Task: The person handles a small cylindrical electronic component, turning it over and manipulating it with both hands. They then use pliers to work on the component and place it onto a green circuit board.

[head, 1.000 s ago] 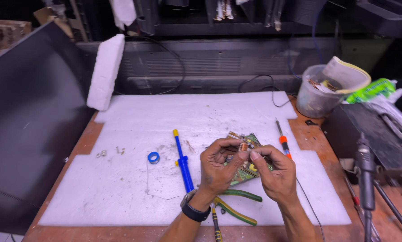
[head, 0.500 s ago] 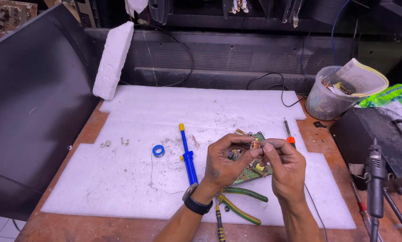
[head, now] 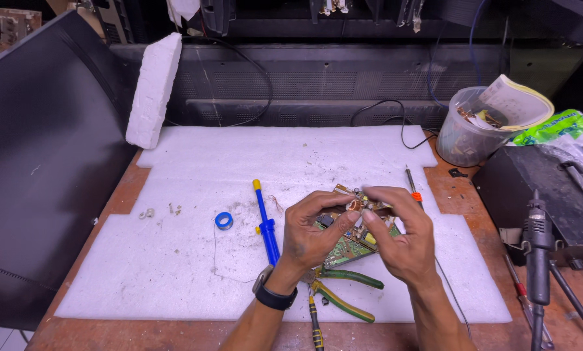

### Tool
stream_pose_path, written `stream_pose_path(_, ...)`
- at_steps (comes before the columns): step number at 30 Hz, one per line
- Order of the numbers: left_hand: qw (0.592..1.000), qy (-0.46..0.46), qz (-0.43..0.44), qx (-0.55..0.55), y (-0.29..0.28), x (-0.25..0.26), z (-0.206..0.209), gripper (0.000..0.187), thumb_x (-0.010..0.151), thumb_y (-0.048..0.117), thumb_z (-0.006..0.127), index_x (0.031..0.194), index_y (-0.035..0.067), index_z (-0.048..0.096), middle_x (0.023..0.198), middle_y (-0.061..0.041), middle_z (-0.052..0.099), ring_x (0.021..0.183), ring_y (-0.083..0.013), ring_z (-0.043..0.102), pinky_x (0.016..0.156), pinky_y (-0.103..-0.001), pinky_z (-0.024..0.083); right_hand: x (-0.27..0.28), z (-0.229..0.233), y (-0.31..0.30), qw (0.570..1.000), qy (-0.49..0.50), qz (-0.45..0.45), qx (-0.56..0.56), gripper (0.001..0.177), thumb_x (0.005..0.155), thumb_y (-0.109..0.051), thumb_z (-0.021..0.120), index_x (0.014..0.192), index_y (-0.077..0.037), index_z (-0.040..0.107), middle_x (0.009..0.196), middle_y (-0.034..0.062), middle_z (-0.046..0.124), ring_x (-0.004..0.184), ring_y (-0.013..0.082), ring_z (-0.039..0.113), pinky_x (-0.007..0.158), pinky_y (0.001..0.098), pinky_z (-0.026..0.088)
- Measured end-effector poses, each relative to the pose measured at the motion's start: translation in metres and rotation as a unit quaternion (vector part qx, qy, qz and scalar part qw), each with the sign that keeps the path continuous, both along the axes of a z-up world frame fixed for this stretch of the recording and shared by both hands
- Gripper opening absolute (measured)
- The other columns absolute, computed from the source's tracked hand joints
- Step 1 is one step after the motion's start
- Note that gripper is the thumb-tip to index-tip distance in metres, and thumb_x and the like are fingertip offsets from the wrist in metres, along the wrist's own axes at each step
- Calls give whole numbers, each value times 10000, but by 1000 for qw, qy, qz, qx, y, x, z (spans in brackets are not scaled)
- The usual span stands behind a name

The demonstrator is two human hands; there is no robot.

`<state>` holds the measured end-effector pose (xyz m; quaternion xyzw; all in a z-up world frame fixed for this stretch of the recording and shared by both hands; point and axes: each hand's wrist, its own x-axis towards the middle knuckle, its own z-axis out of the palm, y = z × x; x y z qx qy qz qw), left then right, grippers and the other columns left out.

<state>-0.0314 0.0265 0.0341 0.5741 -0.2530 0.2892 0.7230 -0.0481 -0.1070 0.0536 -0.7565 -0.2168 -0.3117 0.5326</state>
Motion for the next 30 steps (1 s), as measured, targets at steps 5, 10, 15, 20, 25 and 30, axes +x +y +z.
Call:
stream_pose_path(5, 997, -38, 34, 64, 6, 1, 4, 211, 645, 60, 771, 830, 14, 681, 768, -140, 677, 697, -218, 672, 580, -270, 558, 9, -5, -3, 999, -30, 19, 13, 87, 752, -70, 638, 814, -30, 685, 814, 138, 652, 844, 247, 629, 708, 347, 506)
stream_pose_path(10, 991, -76, 7, 114, 10, -1, 8, 196, 672, 73, 740, 851, 30, 674, 775, -161, 674, 704, -258, 667, 598, -318, 572, 19, -15, -15, 993, -18, 114, 27, 191, 756, -189, 590, 655, -33, 629, 814, 155, 591, 905, 283, 570, 774, 417, 459)
stream_pose_path(15, 983, -116, -51, 134, 6, -6, 11, 174, 726, 65, 680, 894, 33, 651, 808, -168, 667, 744, -268, 656, 636, -337, 563, 32, -46, -24, 961, 4, 241, 136, 359, 726, -375, 508, 514, -86, 479, 828, 139, 462, 962, 266, 431, 826, 364, 374)
stream_pose_path(20, 976, -146, -49, 151, -1, -5, 4, 172, 751, 68, 649, 920, 38, 641, 828, -160, 659, 761, -266, 648, 678, -342, 554, 31, -58, -25, 873, -36, 406, 268, 291, 763, -411, 416, 634, -158, 478, 876, 54, 470, 1042, 246, 377, 887, 360, 294)
stream_pose_path(25, 979, -112, 81, 149, 27, 24, -16, 205, 687, 70, 716, 883, 46, 660, 809, -85, 678, 740, -222, 663, 647, -291, 550, 9, -36, -73, 848, -65, 410, 330, 196, 789, -291, 422, 678, -134, 462, 758, -14, 364, 744, 128, 364, 659, 259, 390)
stream_pose_path(30, 983, -130, 29, 123, 17, 8, 5, 196, 683, 73, 733, 866, 53, 667, 812, -98, 676, 758, -231, 666, 651, -310, 558, 13, -33, -38, 987, -96, 91, 90, 425, 726, -241, 636, 952, 99, 517, 972, 205, 493, 931, 293, 556, 795, 339, 494)
